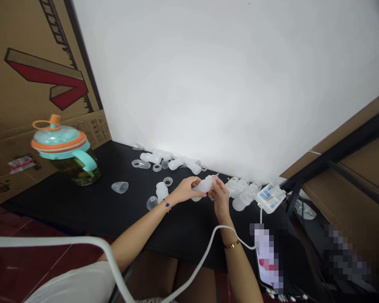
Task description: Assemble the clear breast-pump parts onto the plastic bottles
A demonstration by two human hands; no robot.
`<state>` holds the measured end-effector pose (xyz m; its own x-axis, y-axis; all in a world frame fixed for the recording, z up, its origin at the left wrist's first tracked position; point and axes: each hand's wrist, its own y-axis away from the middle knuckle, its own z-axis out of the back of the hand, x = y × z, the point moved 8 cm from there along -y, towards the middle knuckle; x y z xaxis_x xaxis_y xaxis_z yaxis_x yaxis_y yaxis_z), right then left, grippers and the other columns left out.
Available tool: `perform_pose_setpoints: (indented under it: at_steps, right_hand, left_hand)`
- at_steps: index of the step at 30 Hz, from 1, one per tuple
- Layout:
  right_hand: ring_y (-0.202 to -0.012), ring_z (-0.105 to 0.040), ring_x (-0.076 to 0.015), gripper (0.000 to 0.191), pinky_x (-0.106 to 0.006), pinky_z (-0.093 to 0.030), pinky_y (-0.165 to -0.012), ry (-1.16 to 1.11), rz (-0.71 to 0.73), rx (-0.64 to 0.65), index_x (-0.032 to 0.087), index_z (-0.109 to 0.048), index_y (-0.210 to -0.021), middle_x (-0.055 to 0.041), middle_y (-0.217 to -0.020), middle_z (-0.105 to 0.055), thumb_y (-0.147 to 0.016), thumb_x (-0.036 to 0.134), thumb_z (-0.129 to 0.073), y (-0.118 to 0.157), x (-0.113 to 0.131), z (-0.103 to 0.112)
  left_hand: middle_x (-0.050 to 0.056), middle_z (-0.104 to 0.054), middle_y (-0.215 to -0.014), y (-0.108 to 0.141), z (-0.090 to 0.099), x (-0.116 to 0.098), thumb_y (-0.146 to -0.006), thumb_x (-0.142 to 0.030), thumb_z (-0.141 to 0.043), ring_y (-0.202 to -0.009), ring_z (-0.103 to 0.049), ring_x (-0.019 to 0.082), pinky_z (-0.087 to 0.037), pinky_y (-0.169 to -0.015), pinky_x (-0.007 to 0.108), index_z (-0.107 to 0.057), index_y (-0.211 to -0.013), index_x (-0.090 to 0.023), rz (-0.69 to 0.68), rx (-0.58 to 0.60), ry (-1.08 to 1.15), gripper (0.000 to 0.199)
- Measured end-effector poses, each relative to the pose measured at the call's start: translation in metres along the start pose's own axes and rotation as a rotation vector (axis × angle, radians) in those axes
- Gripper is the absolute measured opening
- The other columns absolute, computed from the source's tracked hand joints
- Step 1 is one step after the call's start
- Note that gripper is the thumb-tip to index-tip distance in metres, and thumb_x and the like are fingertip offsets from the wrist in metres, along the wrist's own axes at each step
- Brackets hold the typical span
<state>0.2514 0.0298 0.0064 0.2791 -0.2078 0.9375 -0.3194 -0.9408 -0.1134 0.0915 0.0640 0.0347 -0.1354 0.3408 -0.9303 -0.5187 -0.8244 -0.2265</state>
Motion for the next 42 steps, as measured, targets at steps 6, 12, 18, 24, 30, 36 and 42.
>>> perform_pose_setpoints:
  at_steps: [6, 12, 18, 24, 30, 36, 42]
  right_hand:
    - [-0.056, -0.050, -0.0068, 0.044, -0.024, -0.043, -0.049, 0.017, 0.021, -0.018, 0.022, -0.070, -0.108, -0.0035, -0.105, -0.070, -0.073, 0.044, -0.084, 0.000, 0.002, 0.000]
    - [-0.054, -0.047, -0.0052, 0.036, -0.022, -0.040, -0.048, 0.048, 0.056, -0.001, 0.023, -0.070, -0.101, 0.0001, -0.097, -0.067, -0.074, 0.042, -0.084, 0.001, 0.006, -0.002]
    - [-0.054, -0.046, -0.0054, 0.040, -0.022, -0.040, -0.047, 0.070, 0.058, -0.026, 0.023, -0.069, -0.102, -0.0006, -0.099, -0.067, -0.072, 0.044, -0.085, 0.001, 0.005, -0.001]
    - [-0.060, -0.056, -0.0085, 0.048, -0.022, -0.043, -0.048, 0.035, 0.001, -0.012, 0.022, -0.068, -0.111, -0.0052, -0.110, -0.069, -0.072, 0.044, -0.085, 0.001, 0.002, -0.003]
    - [-0.062, -0.064, -0.0115, 0.049, -0.023, -0.045, -0.049, 0.011, -0.045, -0.011, 0.022, -0.069, -0.118, -0.0043, -0.103, -0.072, -0.077, 0.046, -0.079, 0.001, -0.003, -0.001]
    - [-0.060, -0.062, -0.0093, 0.049, -0.023, -0.045, -0.050, -0.003, -0.037, -0.020, 0.023, -0.069, -0.119, -0.0045, -0.108, -0.071, -0.076, 0.042, -0.081, -0.001, -0.004, 0.002]
    - [-0.056, -0.053, -0.0063, 0.054, -0.023, -0.045, -0.049, 0.032, -0.004, -0.029, 0.023, -0.066, -0.119, -0.0077, -0.121, -0.068, -0.072, 0.043, -0.085, -0.001, -0.001, 0.002]
  left_hand:
    - [0.002, -0.066, -0.096, -0.001, 0.001, 0.004, -0.069, -0.050, -0.084, -0.085, -0.060, 0.019, -0.048, -0.077, 0.030, -0.069, -0.100, -0.019, -0.044, -0.033, -0.103, 0.047]
    - [0.002, -0.063, -0.096, 0.001, 0.003, -0.001, -0.074, -0.045, -0.081, -0.086, -0.060, 0.020, -0.047, -0.077, 0.030, -0.065, -0.099, -0.019, -0.146, -0.114, -0.333, 0.039]
    - [0.005, -0.069, -0.108, 0.002, 0.005, -0.004, -0.076, -0.039, -0.080, -0.098, -0.066, 0.025, -0.049, -0.084, 0.034, -0.065, -0.109, -0.020, -0.120, -0.144, -0.450, 0.041]
    - [0.006, -0.073, -0.110, 0.001, 0.005, -0.004, -0.075, -0.037, -0.081, -0.101, -0.068, 0.028, -0.050, -0.087, 0.036, -0.066, -0.115, -0.021, -0.088, -0.149, -0.465, 0.045]
    - [0.007, -0.074, -0.115, 0.002, 0.009, -0.006, -0.076, -0.036, -0.081, -0.107, -0.069, 0.029, -0.052, -0.090, 0.037, -0.067, -0.117, -0.021, -0.074, -0.177, -0.404, 0.047]
    - [0.009, -0.074, -0.117, 0.002, 0.011, -0.007, -0.075, -0.034, -0.082, -0.109, -0.069, 0.030, -0.052, -0.093, 0.037, -0.067, -0.119, -0.020, -0.053, -0.187, -0.389, 0.049]
    - [0.009, -0.073, -0.118, 0.002, 0.010, -0.008, -0.076, -0.034, -0.082, -0.109, -0.068, 0.030, -0.051, -0.094, 0.038, -0.067, -0.121, -0.020, -0.074, -0.188, -0.459, 0.049]
